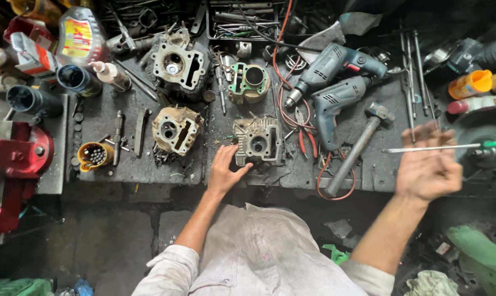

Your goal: The person uses a screwdriver to scrape and clean the interior surfaces of a small engine block. They then retrieve a metal file and use it to file the same interior surfaces. The person works on a single engine block throughout the clip.

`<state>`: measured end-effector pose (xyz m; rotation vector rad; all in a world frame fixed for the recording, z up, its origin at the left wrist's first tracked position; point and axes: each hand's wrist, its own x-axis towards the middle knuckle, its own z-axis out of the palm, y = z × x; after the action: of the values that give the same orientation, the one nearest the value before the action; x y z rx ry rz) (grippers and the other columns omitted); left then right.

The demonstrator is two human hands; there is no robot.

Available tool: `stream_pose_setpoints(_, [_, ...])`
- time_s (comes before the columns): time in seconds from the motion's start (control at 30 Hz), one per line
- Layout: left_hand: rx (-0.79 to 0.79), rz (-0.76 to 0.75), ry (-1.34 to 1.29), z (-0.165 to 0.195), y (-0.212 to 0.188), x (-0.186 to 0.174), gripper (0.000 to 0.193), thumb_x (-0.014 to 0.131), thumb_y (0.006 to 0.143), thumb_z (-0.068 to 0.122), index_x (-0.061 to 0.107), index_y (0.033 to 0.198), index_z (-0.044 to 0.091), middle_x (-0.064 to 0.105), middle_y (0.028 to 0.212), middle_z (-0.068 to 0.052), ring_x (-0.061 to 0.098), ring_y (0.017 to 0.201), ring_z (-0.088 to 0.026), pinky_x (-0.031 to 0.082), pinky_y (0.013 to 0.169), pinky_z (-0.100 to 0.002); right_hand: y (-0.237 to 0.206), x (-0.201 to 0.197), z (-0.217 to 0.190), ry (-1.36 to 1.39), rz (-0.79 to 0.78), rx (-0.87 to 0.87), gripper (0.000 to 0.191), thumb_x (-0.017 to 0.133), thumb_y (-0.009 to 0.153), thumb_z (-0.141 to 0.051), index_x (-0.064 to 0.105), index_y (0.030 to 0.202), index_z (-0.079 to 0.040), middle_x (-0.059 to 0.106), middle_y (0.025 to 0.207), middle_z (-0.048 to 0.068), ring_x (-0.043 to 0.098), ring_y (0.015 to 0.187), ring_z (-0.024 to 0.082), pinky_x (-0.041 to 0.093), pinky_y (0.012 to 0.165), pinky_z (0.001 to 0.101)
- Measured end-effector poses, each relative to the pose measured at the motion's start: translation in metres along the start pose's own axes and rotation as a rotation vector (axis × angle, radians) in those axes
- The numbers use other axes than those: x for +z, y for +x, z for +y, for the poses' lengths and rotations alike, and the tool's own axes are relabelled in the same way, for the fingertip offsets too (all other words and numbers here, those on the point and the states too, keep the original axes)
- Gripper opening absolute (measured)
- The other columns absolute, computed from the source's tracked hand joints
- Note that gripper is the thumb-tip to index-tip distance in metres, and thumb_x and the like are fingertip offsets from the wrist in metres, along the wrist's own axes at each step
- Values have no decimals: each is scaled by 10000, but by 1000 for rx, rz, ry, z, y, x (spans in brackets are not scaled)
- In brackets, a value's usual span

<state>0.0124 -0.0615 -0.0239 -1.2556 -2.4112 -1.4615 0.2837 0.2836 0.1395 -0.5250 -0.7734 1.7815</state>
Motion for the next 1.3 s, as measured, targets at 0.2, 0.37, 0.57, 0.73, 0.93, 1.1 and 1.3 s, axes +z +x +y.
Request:
stream_pose_setpoints(0.2, [-3,18,13,1,-2,1,671,924,745,309,631,1265,5,678,1236,-158,625,1192,-363,462,1123,-489,33,10,8,94,96,-459,380,689,1033,-347,445,831,-137,397,642,-24,377,498,122,303,473,311])
stream_pose_setpoints(0.37, [64,43,-18,-3,-8,1,618,944,707,333,661,1165,30,702,1168,-122,651,1147,-320,487,1102,-478,-16,57,74,115,129,-127,380,567,1040,-509,631,1111,-141,401,755,20,338,473,100,227,397,235])
stream_pose_setpoints(0.57, [68,33,-84,-9,-12,-8,529,849,704,271,638,1130,39,683,1129,-135,647,1135,-345,489,1114,-490,-69,117,119,-2,-286,43,611,366,1071,-665,439,843,-103,306,596,1,272,448,116,229,401,284])
stream_pose_setpoints(0.73, [27,-103,-67,-4,-6,-12,532,781,706,254,559,1131,23,595,1107,-209,574,1120,-422,463,1021,-502,-78,127,165,125,-371,193,476,372,1081,-448,386,746,-111,299,598,-1,233,497,139,237,482,333])
stream_pose_setpoints(0.93, [-112,-97,-197,13,5,-21,553,780,791,323,558,1178,-5,590,1148,-192,577,1089,-380,449,989,-476,-77,138,203,-38,-544,135,427,435,1062,-368,374,750,-83,310,595,26,276,498,134,290,471,314])
stream_pose_setpoints(1.1, [-418,113,-196,40,16,8,478,624,950,246,523,1326,-31,547,1294,-199,553,1198,-409,429,1076,-482,-68,148,184,-143,-636,218,345,506,1002,-298,399,785,-53,394,634,81,451,495,220,453,507,385])
stream_pose_setpoints(1.3, [-313,45,-43,28,31,21,497,564,1041,218,480,1475,-10,500,1515,-214,479,1407,-435,360,1179,-472,-51,137,186,-343,-886,265,404,441,1048,-347,441,775,-48,434,605,98,399,509,181,350,483,339])
